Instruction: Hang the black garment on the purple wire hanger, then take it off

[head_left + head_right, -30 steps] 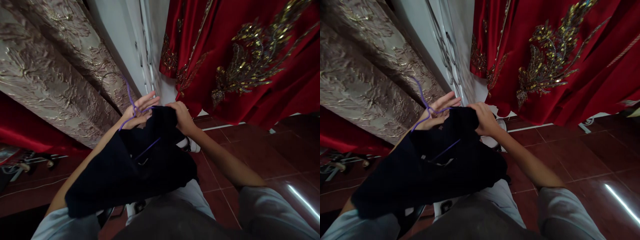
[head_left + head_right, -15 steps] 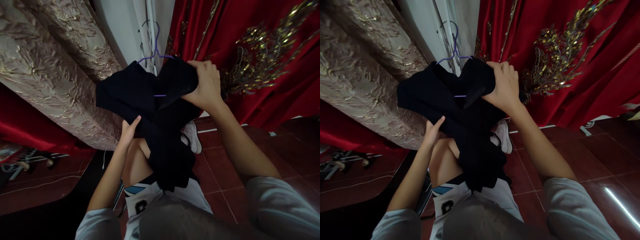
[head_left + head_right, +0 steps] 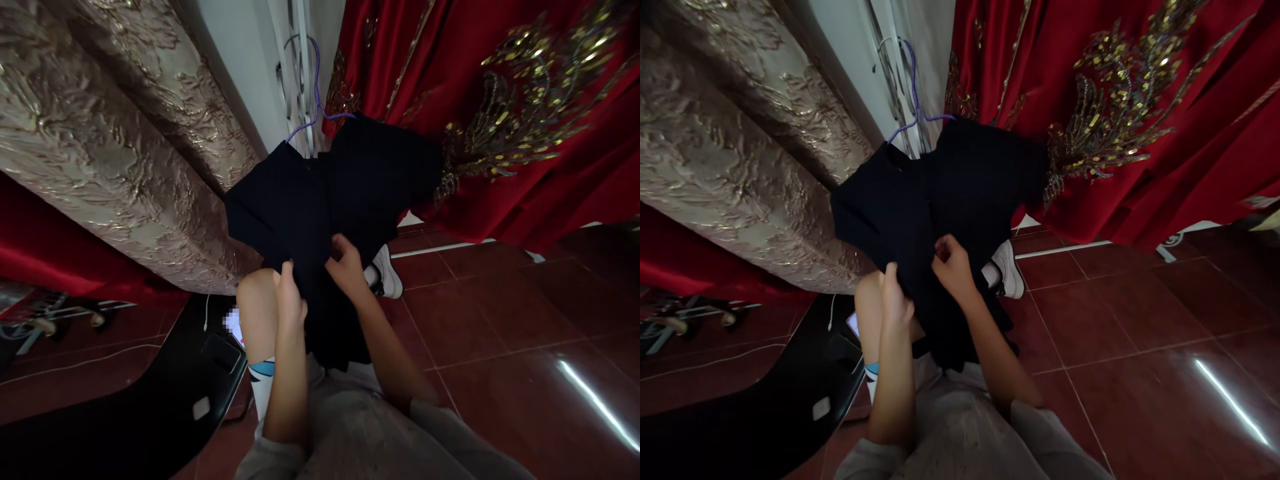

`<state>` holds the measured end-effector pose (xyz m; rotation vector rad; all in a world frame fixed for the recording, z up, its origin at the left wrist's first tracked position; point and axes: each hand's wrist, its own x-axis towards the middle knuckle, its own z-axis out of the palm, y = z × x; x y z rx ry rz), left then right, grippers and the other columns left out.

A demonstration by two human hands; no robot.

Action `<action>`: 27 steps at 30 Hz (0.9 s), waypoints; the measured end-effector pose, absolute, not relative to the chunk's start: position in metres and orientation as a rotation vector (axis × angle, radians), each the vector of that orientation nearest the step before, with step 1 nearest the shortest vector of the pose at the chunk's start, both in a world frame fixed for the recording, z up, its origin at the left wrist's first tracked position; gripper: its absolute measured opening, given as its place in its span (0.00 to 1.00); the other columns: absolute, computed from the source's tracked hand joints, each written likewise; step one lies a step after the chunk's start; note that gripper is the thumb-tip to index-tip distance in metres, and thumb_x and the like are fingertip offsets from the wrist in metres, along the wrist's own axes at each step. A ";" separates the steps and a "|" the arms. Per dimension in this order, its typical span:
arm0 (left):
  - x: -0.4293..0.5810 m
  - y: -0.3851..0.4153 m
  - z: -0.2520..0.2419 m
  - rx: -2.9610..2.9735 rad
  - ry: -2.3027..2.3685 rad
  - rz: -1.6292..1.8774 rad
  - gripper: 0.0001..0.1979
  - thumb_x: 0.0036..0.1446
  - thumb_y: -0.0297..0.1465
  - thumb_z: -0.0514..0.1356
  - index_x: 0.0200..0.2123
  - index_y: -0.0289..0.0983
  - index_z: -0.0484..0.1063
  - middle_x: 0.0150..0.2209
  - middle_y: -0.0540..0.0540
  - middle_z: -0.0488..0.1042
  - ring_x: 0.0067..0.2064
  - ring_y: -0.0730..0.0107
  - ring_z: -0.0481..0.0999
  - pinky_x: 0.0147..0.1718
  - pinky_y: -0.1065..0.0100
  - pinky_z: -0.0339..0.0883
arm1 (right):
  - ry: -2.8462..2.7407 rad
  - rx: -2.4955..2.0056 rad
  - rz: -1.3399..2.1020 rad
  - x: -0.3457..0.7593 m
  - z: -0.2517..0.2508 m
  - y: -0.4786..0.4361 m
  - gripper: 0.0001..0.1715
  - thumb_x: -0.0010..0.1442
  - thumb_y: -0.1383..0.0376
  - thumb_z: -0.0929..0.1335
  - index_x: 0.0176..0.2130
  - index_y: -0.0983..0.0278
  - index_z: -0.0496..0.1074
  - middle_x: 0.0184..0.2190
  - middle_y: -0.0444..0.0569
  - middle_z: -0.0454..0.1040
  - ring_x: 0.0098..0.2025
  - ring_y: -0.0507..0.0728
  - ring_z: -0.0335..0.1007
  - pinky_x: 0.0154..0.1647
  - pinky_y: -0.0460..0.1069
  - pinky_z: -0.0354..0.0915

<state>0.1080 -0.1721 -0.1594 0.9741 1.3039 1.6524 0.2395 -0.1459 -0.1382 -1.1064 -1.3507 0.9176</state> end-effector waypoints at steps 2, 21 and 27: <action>0.114 -0.179 -0.156 0.833 1.345 1.737 0.17 0.65 0.39 0.55 0.53 0.40 0.72 0.47 0.42 0.80 0.54 0.57 0.80 0.55 0.58 0.75 | -1.279 -1.184 1.048 0.227 -0.160 -0.161 0.11 0.60 0.57 0.67 0.34 0.63 0.67 0.28 0.44 0.68 0.30 0.53 0.63 0.33 0.48 0.59; 0.136 -0.194 -0.166 1.550 1.300 1.449 0.04 0.63 0.30 0.62 0.34 0.39 0.73 0.32 0.47 0.72 0.36 0.66 0.75 0.38 0.67 0.72 | -1.072 -1.072 1.350 0.259 -0.158 -0.189 0.25 0.62 0.49 0.71 0.26 0.64 0.68 0.19 0.41 0.64 0.23 0.48 0.58 0.27 0.46 0.55; 0.150 -0.185 -0.183 1.423 1.354 1.554 0.02 0.61 0.29 0.60 0.34 0.38 0.73 0.33 0.47 0.74 0.36 0.67 0.76 0.38 0.68 0.72 | -1.036 -1.030 1.508 0.270 -0.118 -0.159 0.16 0.54 0.54 0.72 0.30 0.65 0.74 0.15 0.40 0.66 0.16 0.46 0.55 0.18 0.44 0.50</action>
